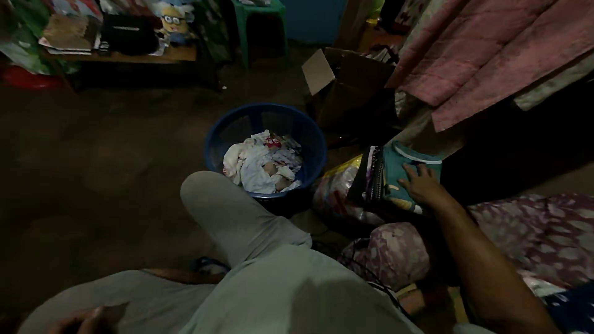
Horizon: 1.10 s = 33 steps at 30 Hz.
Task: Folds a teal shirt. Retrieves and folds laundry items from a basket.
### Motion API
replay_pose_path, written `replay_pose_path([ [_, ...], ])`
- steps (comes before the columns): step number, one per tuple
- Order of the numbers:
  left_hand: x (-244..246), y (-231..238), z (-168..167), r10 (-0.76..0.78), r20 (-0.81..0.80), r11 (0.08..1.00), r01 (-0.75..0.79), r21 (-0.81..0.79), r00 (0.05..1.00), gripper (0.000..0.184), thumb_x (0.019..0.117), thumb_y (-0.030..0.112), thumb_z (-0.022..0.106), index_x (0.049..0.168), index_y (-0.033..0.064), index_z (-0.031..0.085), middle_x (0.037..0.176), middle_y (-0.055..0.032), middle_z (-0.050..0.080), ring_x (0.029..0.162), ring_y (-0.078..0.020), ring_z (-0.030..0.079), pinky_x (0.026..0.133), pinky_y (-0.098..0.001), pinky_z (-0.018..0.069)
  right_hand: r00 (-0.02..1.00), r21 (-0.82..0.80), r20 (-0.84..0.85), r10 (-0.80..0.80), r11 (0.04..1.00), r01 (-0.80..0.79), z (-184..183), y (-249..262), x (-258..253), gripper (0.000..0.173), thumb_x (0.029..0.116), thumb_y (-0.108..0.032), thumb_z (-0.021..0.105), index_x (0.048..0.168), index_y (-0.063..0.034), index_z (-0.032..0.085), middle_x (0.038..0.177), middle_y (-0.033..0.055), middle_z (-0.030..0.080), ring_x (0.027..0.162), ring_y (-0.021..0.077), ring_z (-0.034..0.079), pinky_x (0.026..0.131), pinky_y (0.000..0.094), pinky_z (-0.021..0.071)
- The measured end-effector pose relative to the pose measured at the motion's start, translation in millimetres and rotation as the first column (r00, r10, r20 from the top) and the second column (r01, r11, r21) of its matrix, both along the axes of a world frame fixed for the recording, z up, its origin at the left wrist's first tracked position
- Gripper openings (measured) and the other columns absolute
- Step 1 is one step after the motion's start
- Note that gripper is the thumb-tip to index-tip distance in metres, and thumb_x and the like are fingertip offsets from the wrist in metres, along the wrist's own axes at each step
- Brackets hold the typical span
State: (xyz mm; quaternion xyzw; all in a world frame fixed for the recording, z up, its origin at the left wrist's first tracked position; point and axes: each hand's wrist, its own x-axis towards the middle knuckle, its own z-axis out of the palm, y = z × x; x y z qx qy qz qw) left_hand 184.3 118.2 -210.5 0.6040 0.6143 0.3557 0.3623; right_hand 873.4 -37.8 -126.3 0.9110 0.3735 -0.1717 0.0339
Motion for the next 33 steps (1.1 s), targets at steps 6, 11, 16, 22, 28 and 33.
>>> replay_pose_path([
  [6, 16.0, -2.7, 10.4, 0.054, 0.053, 0.997, -0.052, -0.052, 0.997, 0.021, 0.1023, 0.014, 0.054, 0.113, -0.0039, 0.051, 0.090, 0.0074, 0.058, 0.077, 0.0030, 0.060, 0.075, -0.0202, 0.0544, 0.992, 0.134, -0.064, -0.107, 0.984, 0.115, -17.9, 2.5, 41.6, 0.054, 0.1122, -0.033, 0.038, 0.160, -0.0074, 0.034, 0.162, 0.0349, 0.022, 0.145, 0.0578, 0.027, 0.116, 0.0679, 0.0269],
  [11, 13.2, -2.7, 2.7, 0.054, 0.044, 0.998, -0.054, 0.009, 0.998, 0.018, 0.1022, 0.012, 0.054, 0.110, -0.0037, 0.052, 0.088, 0.0076, 0.058, 0.076, 0.0039, 0.059, 0.073, -0.0188, 0.0539, 0.985, 0.352, 0.048, -0.164, 0.926, 0.137, -45.6, 2.3, 46.0, 0.049, 0.1123, -0.027, 0.037, 0.157, -0.0075, 0.041, 0.155, 0.0359, 0.035, 0.142, 0.0561, 0.035, 0.115, 0.0659, 0.0305],
  [16, 18.1, -8.5, -0.4, 0.097, 0.078, 0.994, -0.100, 0.044, 0.992, 0.012, 0.1026, 0.011, 0.053, 0.107, -0.0007, 0.052, 0.087, 0.0101, 0.057, 0.075, 0.0056, 0.059, 0.072, -0.0177, 0.0538, 0.949, 0.427, 0.215, -0.229, 0.896, 0.120, -73.5, -11.0, 13.0, 0.052, 0.1109, -0.033, 0.036, 0.158, -0.0108, 0.039, 0.160, 0.0339, 0.028, 0.145, 0.0577, 0.028, 0.109, 0.0701, 0.0356],
  [22, 6.7, -3.9, -9.7, 0.054, 0.004, 0.995, -0.054, 0.087, 0.999, 0.020, 0.1023, 0.011, 0.054, 0.109, -0.0080, 0.052, 0.089, 0.0053, 0.058, 0.077, 0.0057, 0.058, 0.074, -0.0169, 0.0528, 0.958, 0.312, 0.102, -0.270, 0.923, 0.227, -25.0, -4.6, 2.7, 0.057, 0.1076, -0.052, 0.038, 0.153, -0.0184, 0.049, 0.159, 0.0280, 0.036, 0.145, 0.0527, 0.033, 0.107, 0.0762, 0.0293],
  [28, 13.4, -7.5, -1.2, 0.082, -0.031, 0.995, -0.080, 0.054, 0.996, 0.027, 0.1019, 0.012, 0.056, 0.111, -0.0137, 0.053, 0.089, -0.0022, 0.057, 0.075, 0.0035, 0.055, 0.071, -0.0166, 0.0506, 0.961, 0.205, 0.097, -0.257, 0.950, 0.234, 11.6, 24.2, -11.0, 0.071, 0.1044, -0.058, 0.045, 0.146, -0.0006, 0.052, 0.156, 0.0356, 0.034, 0.145, 0.0579, 0.026, 0.111, 0.0784, 0.0189],
  [33, 19.4, -6.6, 3.2, 0.103, -0.012, 0.994, -0.102, 0.045, 0.995, 0.022, 0.1008, 0.010, 0.055, 0.110, -0.0102, 0.053, 0.087, 0.0033, 0.057, 0.074, 0.0056, 0.057, 0.070, -0.0155, 0.0519, 0.996, 0.371, 0.082, 0.036, 0.926, -0.064, 27.3, 89.6, -49.8, 0.058, 0.1024, -0.038, 0.061, 0.138, 0.0078, 0.056, 0.152, 0.0354, 0.037, 0.140, 0.0568, 0.034, 0.109, 0.0720, 0.0320],
])
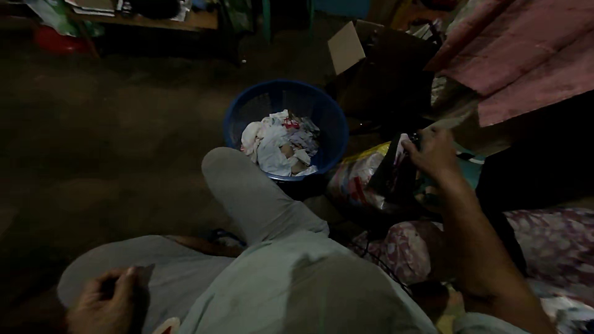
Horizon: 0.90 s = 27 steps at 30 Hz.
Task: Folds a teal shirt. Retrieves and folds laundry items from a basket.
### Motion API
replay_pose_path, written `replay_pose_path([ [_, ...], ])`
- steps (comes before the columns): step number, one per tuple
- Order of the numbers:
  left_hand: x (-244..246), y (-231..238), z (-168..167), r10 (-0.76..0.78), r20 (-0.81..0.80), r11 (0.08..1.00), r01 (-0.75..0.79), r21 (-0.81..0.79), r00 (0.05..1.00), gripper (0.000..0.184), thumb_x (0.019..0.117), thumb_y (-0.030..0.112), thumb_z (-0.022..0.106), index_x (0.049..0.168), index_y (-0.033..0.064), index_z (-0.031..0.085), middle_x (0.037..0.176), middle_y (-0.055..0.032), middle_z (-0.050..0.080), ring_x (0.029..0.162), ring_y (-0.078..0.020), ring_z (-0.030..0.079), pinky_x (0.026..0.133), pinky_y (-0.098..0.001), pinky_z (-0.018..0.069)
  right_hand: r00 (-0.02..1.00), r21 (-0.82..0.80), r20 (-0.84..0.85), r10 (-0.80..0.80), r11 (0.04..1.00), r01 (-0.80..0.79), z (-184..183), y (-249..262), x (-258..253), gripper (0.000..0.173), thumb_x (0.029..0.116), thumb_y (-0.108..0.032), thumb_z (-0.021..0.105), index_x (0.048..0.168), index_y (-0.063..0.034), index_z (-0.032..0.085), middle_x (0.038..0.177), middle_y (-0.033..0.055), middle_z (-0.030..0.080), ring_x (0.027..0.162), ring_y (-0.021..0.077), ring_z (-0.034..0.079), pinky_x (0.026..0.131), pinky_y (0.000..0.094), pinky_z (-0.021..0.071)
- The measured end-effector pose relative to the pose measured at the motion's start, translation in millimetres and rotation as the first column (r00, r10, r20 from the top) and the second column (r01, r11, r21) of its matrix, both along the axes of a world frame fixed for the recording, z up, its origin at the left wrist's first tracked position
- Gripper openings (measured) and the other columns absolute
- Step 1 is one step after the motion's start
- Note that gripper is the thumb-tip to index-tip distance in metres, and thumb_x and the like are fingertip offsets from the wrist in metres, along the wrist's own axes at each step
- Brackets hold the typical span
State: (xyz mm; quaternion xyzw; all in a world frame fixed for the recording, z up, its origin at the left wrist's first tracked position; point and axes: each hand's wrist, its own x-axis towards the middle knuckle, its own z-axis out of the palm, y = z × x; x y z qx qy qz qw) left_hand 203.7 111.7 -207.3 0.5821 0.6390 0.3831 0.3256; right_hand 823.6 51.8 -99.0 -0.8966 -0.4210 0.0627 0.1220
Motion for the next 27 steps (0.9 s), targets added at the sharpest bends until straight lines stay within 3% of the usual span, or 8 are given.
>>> replay_pose_path([
  [3, -0.7, 2.5, -1.8, 0.000, 0.011, 1.000, 0.000, 0.016, 1.000, 0.016, 0.1000, 0.008, 0.055, 0.108, -0.0061, 0.054, 0.086, 0.0066, 0.058, 0.073, 0.0068, 0.057, 0.069, -0.0148, 0.0526, 0.955, 0.018, -0.077, 0.287, 0.958, -0.286, -26.0, 62.8, -31.9, 0.052, 0.1014, -0.038, 0.063, 0.134, 0.0028, 0.062, 0.146, 0.0318, 0.048, 0.138, 0.0518, 0.042, 0.109, 0.0679, 0.0367],
  [6, 1.5, -0.2, -5.1, 0.072, -0.085, 0.991, -0.061, 0.121, 0.994, 0.023, 0.0999, 0.008, 0.057, 0.109, -0.0129, 0.054, 0.091, -0.0032, 0.059, 0.079, 0.0044, 0.058, 0.072, -0.0147, 0.0522, 0.864, -0.079, -0.241, 0.442, 0.878, -0.472, -80.4, 129.2, -60.8, 0.049, 0.1039, -0.038, 0.058, 0.134, -0.0001, 0.064, 0.140, 0.0280, 0.055, 0.133, 0.0480, 0.049, 0.106, 0.0679, 0.0402],
  [9, -15.6, -0.7, -17.9, 0.103, -0.375, 0.961, 0.005, 0.277, 0.921, 0.035, 0.0970, 0.013, 0.062, 0.110, -0.0192, 0.059, 0.124, -0.0366, 0.056, 0.115, -0.0324, 0.057, 0.100, -0.0347, 0.0469, 0.770, -0.260, -0.436, 0.466, 0.754, -0.603, -151.1, 188.8, -83.8, 0.048, 0.1065, -0.035, 0.053, 0.133, 0.0042, 0.061, 0.135, 0.0302, 0.059, 0.129, 0.0478, 0.054, 0.106, 0.0685, 0.0410],
  [11, -21.8, -3.4, -19.7, 0.071, -0.483, 0.979, 0.032, 0.200, 0.873, 0.045, 0.0978, 0.026, 0.062, 0.120, -0.0134, 0.062, 0.145, -0.0420, 0.041, 0.137, -0.0523, 0.040, 0.117, -0.0515, 0.0320, 0.716, -0.352, -0.541, 0.441, 0.655, -0.669, -189.0, 216.4, -102.6, 0.050, 0.1078, -0.033, 0.051, 0.138, 0.0059, 0.057, 0.137, 0.0306, 0.058, 0.131, 0.0459, 0.054, 0.110, 0.0646, 0.0398],
  [13, -25.8, -4.1, -22.0, 0.057, -0.511, 0.989, 0.020, 0.144, 0.857, 0.053, 0.0982, 0.036, 0.059, 0.125, -0.0093, 0.061, 0.152, -0.0416, 0.033, 0.144, -0.0552, 0.029, 0.121, -0.0553, 0.0232, 0.660, -0.354, -0.618, 0.427, 0.599, -0.718, -219.0, 237.4, -126.5, 0.047, 0.1076, -0.029, 0.052, 0.139, 0.0057, 0.056, 0.137, 0.0299, 0.058, 0.131, 0.0439, 0.054, 0.112, 0.0612, 0.0388],
  [18, -19.6, -0.5, -27.5, 0.127, -0.515, 0.983, -0.038, 0.179, 0.848, 0.051, 0.0965, 0.037, 0.058, 0.122, -0.0073, 0.064, 0.150, -0.0404, 0.037, 0.145, -0.0547, 0.029, 0.122, -0.0567, 0.0189, 0.684, -0.374, -0.679, 0.268, 0.675, -0.636, -258.3, 262.3, -174.4, 0.052, 0.1038, -0.043, 0.056, 0.142, -0.0081, 0.060, 0.152, 0.0245, 0.047, 0.142, 0.0451, 0.042, 0.113, 0.0625, 0.0373],
  [22, -15.4, 1.9, -28.3, 0.166, -0.514, 0.977, -0.070, 0.201, 0.842, 0.052, 0.0963, 0.039, 0.056, 0.119, -0.0063, 0.065, 0.149, -0.0387, 0.040, 0.143, -0.0546, 0.032, 0.120, -0.0584, 0.0208, 0.704, -0.427, -0.690, 0.167, 0.692, -0.583, -260.4, 265.1, -193.1, 0.062, 0.1045, -0.046, 0.054, 0.145, 0.0012, 0.052, 0.160, 0.0288, 0.032, 0.147, 0.0464, 0.034, 0.116, 0.0614, 0.0331],
  [27, -17.4, 1.1, -32.9, 0.200, -0.522, 0.973, -0.103, 0.208, 0.829, 0.055, 0.0958, 0.046, 0.053, 0.117, -0.0029, 0.067, 0.149, -0.0349, 0.042, 0.144, -0.0524, 0.031, 0.120, -0.0596, 0.0172, 0.478, -0.146, -0.876, 0.071, 0.904, -0.403, -216.8, 270.6, -191.7, 0.048, 0.1102, -0.032, 0.045, 0.139, 0.0049, 0.052, 0.135, 0.0239, 0.057, 0.121, 0.0292, 0.058, 0.104, 0.0447, 0.0466],
])
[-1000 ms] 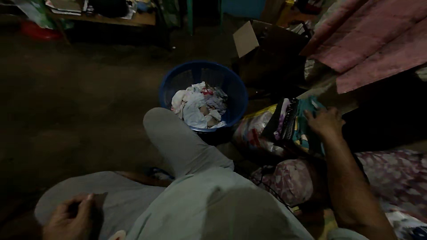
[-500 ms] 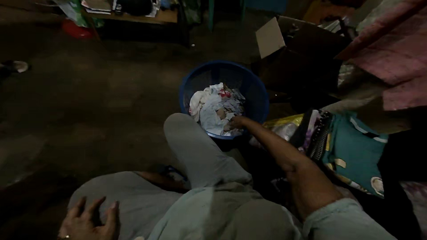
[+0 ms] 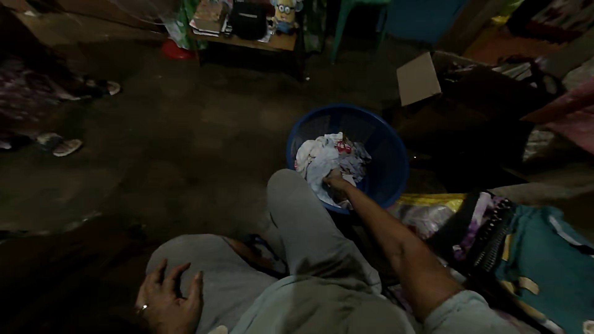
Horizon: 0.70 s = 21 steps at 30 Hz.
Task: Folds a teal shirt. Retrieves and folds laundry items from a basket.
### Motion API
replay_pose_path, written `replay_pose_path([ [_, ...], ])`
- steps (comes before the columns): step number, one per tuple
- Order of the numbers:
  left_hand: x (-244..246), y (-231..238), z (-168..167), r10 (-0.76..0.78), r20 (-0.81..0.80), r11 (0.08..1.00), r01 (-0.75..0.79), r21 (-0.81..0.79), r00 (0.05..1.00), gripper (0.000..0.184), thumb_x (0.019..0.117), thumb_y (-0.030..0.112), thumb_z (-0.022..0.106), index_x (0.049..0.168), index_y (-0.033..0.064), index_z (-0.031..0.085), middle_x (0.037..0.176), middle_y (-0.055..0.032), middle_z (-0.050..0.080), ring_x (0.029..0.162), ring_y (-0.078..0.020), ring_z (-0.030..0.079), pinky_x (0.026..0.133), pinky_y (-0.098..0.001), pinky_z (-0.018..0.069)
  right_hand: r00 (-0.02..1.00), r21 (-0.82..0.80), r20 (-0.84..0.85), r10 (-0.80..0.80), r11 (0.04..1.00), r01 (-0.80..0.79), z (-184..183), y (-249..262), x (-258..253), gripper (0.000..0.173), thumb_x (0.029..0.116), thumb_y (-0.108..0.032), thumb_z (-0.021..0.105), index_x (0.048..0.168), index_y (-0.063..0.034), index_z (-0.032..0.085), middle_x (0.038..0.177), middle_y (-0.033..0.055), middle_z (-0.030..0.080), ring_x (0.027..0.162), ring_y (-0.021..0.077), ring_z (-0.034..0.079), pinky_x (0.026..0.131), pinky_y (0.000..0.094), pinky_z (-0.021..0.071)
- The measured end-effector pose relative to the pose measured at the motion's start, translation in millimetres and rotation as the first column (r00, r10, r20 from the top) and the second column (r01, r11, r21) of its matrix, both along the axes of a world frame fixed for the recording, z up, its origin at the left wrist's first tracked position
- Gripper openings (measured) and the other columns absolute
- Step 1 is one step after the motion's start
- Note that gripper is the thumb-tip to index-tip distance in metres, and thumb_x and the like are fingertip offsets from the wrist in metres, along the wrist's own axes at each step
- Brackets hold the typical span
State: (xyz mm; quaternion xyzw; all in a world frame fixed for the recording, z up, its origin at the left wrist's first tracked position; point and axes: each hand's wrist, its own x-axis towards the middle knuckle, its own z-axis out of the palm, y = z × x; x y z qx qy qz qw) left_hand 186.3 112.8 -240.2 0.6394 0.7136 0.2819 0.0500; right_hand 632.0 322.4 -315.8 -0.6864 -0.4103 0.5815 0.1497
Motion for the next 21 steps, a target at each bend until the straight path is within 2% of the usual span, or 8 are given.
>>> replay_pose_path([
  [3, 1.6, 4.6, 12.2, -0.024, 0.050, 0.996, 0.028, -0.080, 0.998, 0.056, 0.0926, 0.047, 0.056, 0.117, -0.0021, 0.067, 0.151, -0.0353, 0.039, 0.142, -0.0559, 0.030, 0.117, -0.0653, 0.0170, 0.920, 0.162, -0.377, -0.105, 0.971, 0.177, 40.7, 21.3, 6.7, 0.033, 0.1089, -0.030, 0.047, 0.121, -0.0035, 0.062, 0.088, 0.0026, 0.058, 0.070, 0.0081, 0.053, 0.066, 0.0242, 0.0483],
  [4, 2.3, 7.9, 21.9, -0.052, 0.105, 0.991, 0.064, -0.117, 0.993, 0.051, 0.0928, 0.040, 0.060, 0.117, -0.0035, 0.067, 0.149, -0.0345, 0.042, 0.140, -0.0564, 0.033, 0.116, -0.0671, 0.0195, 0.872, 0.209, -0.484, -0.071, 0.958, 0.194, 58.5, 28.7, 9.1, 0.032, 0.1078, -0.030, 0.048, 0.120, -0.0046, 0.063, 0.088, -0.0007, 0.059, 0.070, 0.0058, 0.054, 0.065, 0.0232, 0.0489],
  [7, 10.6, 30.0, 57.2, -0.143, 0.316, 0.967, 0.201, -0.158, 0.938, 0.043, 0.0993, 0.025, 0.059, 0.127, -0.0072, 0.061, 0.133, -0.0272, 0.060, 0.125, -0.0396, 0.055, 0.106, -0.0545, 0.0430, 0.821, 0.376, -0.565, 0.084, 0.912, 0.166, 138.9, 38.7, 6.4, 0.039, 0.1091, -0.028, 0.042, 0.133, -0.0021, 0.058, 0.120, 0.0062, 0.065, 0.103, 0.0117, 0.062, 0.089, 0.0306, 0.0526],
  [10, 39.5, 56.7, 99.0, -0.178, 0.471, 0.944, 0.286, -0.167, 0.864, 0.039, 0.1025, 0.018, 0.057, 0.134, -0.0059, 0.055, 0.130, -0.0226, 0.060, 0.114, -0.0208, 0.062, 0.097, -0.0347, 0.0526, 0.824, 0.553, -0.517, 0.232, 0.825, 0.115, 214.0, 36.8, -10.3, 0.043, 0.1087, -0.028, 0.040, 0.139, -0.0018, 0.055, 0.129, 0.0085, 0.063, 0.113, 0.0136, 0.061, 0.095, 0.0316, 0.0523],
  [12, 61.1, 74.0, 123.6, -0.227, 0.478, 0.928, 0.337, -0.158, 0.849, 0.039, 0.1036, 0.016, 0.056, 0.136, -0.0049, 0.056, 0.130, -0.0227, 0.061, 0.112, -0.0211, 0.064, 0.096, -0.0346, 0.0521, 0.799, 0.631, -0.508, 0.322, 0.771, 0.090, 260.8, 29.2, -27.3, 0.043, 0.1090, -0.028, 0.039, 0.139, -0.0023, 0.055, 0.132, 0.0081, 0.060, 0.119, 0.0146, 0.059, 0.099, 0.0335, 0.0506],
  [15, 88.4, 95.3, 153.4, -0.258, 0.476, 0.907, 0.381, -0.182, 0.841, 0.051, 0.1036, 0.025, 0.060, 0.145, -0.0027, 0.048, 0.140, -0.0252, 0.056, 0.126, -0.0307, 0.059, 0.105, -0.0440, 0.0478, 0.711, 0.695, -0.544, 0.445, 0.714, 0.084, 313.7, 14.6, -59.5, 0.042, 0.1086, -0.028, 0.039, 0.138, -0.0025, 0.056, 0.133, 0.0073, 0.060, 0.124, 0.0158, 0.057, 0.104, 0.0380, 0.0492],
  [18, 107.5, 110.4, 171.5, -0.262, 0.474, 0.904, 0.386, -0.184, 0.841, 0.074, 0.0973, 0.035, 0.070, 0.153, -0.0004, 0.037, 0.150, -0.0259, 0.046, 0.137, -0.0355, 0.049, 0.112, -0.0502, 0.0417, 0.609, 0.746, -0.558, 0.563, 0.662, 0.071, 352.3, -4.4, -97.2, 0.042, 0.1093, -0.027, 0.037, 0.138, -0.0021, 0.055, 0.134, 0.0082, 0.060, 0.125, 0.0176, 0.057, 0.103, 0.0408, 0.0504],
  [21, 120.1, 117.6, 181.1, -0.245, 0.476, 0.915, 0.364, -0.175, 0.845, 0.098, 0.0862, 0.042, 0.081, 0.157, 0.0006, 0.027, 0.151, -0.0251, 0.045, 0.139, -0.0352, 0.046, 0.113, -0.0511, 0.0404, 0.526, 0.826, -0.487, 0.697, 0.564, 0.016, 383.1, -22.0, -131.5, 0.046, 0.1091, -0.026, 0.035, 0.146, -0.0015, 0.046, 0.146, 0.0117, 0.052, 0.134, 0.0203, 0.052, 0.107, 0.0430, 0.0485],
])
